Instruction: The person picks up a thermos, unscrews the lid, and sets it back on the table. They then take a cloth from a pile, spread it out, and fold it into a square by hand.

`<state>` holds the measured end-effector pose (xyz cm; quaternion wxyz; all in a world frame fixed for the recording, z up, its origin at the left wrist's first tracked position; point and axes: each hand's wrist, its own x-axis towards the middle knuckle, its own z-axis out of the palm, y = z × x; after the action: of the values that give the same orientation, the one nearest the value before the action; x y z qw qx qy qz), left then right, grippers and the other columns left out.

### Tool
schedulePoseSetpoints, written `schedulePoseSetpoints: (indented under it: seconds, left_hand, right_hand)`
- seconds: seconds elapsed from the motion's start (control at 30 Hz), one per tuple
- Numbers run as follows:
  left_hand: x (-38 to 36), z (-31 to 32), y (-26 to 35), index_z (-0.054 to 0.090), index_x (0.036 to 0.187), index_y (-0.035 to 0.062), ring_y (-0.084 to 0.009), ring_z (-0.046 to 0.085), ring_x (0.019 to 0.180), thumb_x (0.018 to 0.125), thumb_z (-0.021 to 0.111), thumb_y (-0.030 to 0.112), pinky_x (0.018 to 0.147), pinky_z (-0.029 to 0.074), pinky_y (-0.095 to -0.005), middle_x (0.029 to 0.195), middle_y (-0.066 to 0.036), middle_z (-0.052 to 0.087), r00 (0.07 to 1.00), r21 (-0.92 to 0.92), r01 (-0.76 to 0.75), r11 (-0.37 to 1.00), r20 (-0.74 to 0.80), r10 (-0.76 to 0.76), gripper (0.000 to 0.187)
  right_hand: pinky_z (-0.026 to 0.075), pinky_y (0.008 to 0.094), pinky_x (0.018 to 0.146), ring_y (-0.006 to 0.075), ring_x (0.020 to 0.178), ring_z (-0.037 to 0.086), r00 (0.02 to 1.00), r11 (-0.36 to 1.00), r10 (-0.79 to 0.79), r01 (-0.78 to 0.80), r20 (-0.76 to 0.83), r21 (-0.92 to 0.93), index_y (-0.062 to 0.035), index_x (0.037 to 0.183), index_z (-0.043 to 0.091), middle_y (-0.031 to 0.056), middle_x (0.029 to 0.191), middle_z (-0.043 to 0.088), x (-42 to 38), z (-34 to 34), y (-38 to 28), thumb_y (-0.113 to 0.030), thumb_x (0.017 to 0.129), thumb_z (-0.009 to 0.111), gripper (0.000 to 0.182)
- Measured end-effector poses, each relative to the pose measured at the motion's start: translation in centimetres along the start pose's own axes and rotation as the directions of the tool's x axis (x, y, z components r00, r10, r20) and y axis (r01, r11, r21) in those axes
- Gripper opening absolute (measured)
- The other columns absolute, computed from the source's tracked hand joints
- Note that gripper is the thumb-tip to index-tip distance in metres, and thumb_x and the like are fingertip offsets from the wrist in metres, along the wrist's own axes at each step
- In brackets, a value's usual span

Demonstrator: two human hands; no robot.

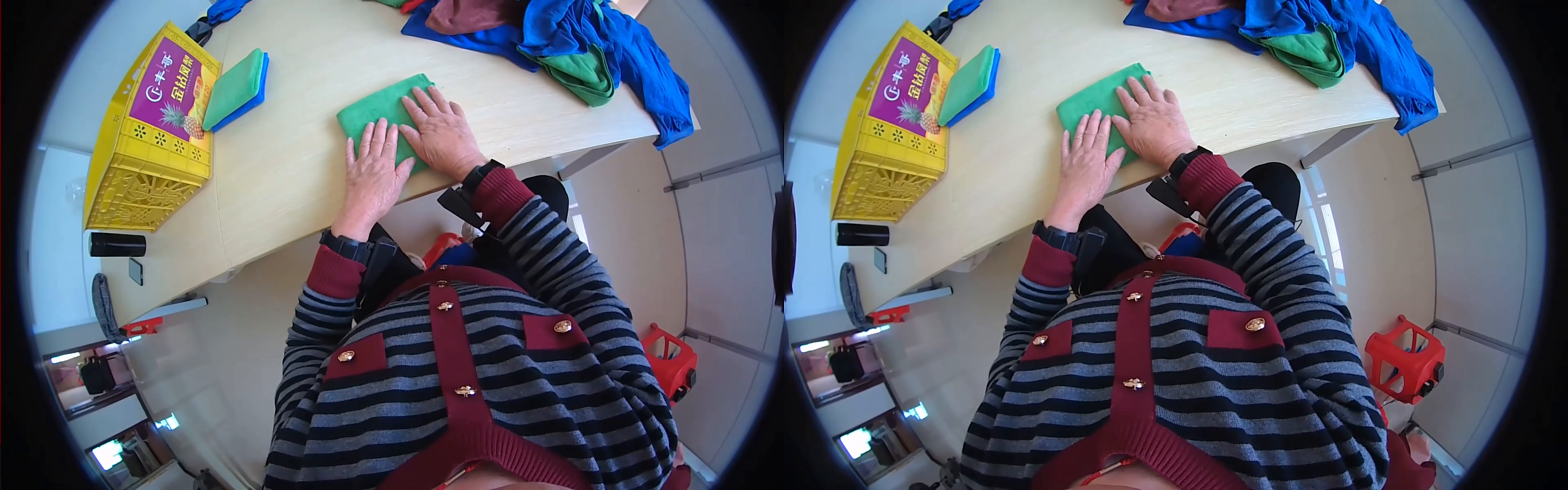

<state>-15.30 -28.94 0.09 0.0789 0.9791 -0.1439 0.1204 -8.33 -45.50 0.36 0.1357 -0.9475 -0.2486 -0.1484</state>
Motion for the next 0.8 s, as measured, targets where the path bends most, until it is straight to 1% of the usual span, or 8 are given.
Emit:
schedulePoseSetpoints:
  seconds: [0.1,0.37,0.5,0.57,0.6,0.7,0.73,0.8]
  left_hand:
    - [-0.4,-0.3,0.1,0.041,0.149,0.0035,-0.0325,0.03,0.148,0.098,0.056,0.043,0.119,0.021,-0.0579,0.158,-0.016,0.035,1.0,-0.017,-0.001,1.0,-0.013,0.001,0.066]
    - [-6.0,-2.9,0.0,0.059,0.13,0.0011,-0.0313,0.053,0.128,0.097,0.062,0.028,0.107,0.04,-0.0472,0.138,-0.018,0.056,0.974,-0.362,-0.047,0.931,-0.224,-0.038,0.043]
    - [-12.6,-5.2,-0.5,0.069,0.107,-0.0013,-0.0213,0.068,0.104,0.097,0.065,0.019,0.086,0.054,-0.0352,0.114,-0.015,0.069,0.903,-0.736,0.161,0.658,-0.159,-0.399,0.023]
    - [-15.4,-4.2,-2.4,0.065,0.118,-0.0006,-0.0187,0.065,0.109,0.102,0.061,0.023,0.092,0.053,-0.0391,0.118,-0.009,0.067,0.761,-0.69,0.61,0.39,0.374,-0.53,0.028]
    - [-16.1,-3.8,-2.3,0.065,0.118,-0.0006,-0.0187,0.065,0.109,0.102,0.061,0.023,0.092,0.053,-0.0391,0.118,-0.009,0.067,0.756,-0.686,0.615,0.39,0.372,-0.538,0.028]
    - [-17.2,-3.2,-2.3,0.058,0.131,0.0029,-0.0216,0.063,0.115,0.102,0.062,0.029,0.099,0.051,-0.0412,0.126,-0.009,0.064,0.725,-0.825,0.472,-0.311,0.564,-0.395,0.04]
    - [-17.1,-3.2,-2.3,0.058,0.131,0.0029,-0.0216,0.063,0.115,0.102,0.062,0.029,0.099,0.051,-0.0412,0.126,-0.009,0.064,0.722,-0.832,0.467,-0.3,0.554,-0.414,0.04]
    - [-16.0,-2.7,-1.7,0.054,0.135,0.004,-0.0213,0.061,0.117,0.1,0.065,0.027,0.101,0.05,-0.0399,0.128,-0.008,0.063,0.753,-0.782,0.18,-0.597,0.5,-0.428,0.044]
  right_hand:
    - [0.032,0.0496,0.115,0.0384,0.142,0.038,0.989,0.989,0.148,-0.147,0.014,-0.013,-0.0086,0.147,0.045,0.0172,0.155,0.04,0.0,-0.2,-0.1,-0.044,0.102,0.045,0.058]
    - [0.032,0.0475,0.116,0.0404,0.14,0.039,0.996,0.997,-0.059,0.055,0.061,0.052,-0.0043,0.147,0.044,0.0188,0.154,0.04,-0.7,-0.1,0.2,-0.043,0.101,0.047,0.06]
    - [0.033,0.0464,0.116,0.0408,0.139,0.04,0.979,0.981,-0.187,0.182,0.075,0.07,-0.0027,0.147,0.043,0.0199,0.154,0.04,-2.2,-0.3,-1.6,-0.043,0.101,0.047,0.061]
    - [0.033,0.0464,0.116,0.0408,0.139,0.04,0.969,0.969,-0.232,0.222,0.088,0.105,-0.0025,0.147,0.043,0.0202,0.154,0.039,-2.7,-0.9,-2.6,-0.042,0.101,0.048,0.061]
    - [0.033,0.0465,0.116,0.0408,0.139,0.04,0.957,0.956,-0.273,0.259,0.094,0.133,-0.0023,0.147,0.043,0.0205,0.154,0.039,-2.9,-1.1,-3.2,-0.042,0.101,0.048,0.061]
    - [0.033,0.0464,0.115,0.0408,0.138,0.04,0.93,0.92,-0.359,0.338,0.078,0.201,-0.0018,0.146,0.044,0.0208,0.154,0.039,-3.0,-1.5,-5.2,-0.041,0.101,0.05,0.06]
    - [0.034,0.0464,0.115,0.0408,0.138,0.041,0.919,0.903,-0.388,0.363,0.074,0.231,-0.0015,0.146,0.044,0.0208,0.154,0.039,-3.3,-1.6,-5.8,-0.04,0.1,0.05,0.06]
    - [0.034,0.0464,0.115,0.0408,0.138,0.041,0.901,0.878,-0.429,0.4,0.061,0.264,-0.0012,0.146,0.044,0.0209,0.154,0.039,-3.8,-1.6,-6.8,-0.039,0.1,0.051,0.06]
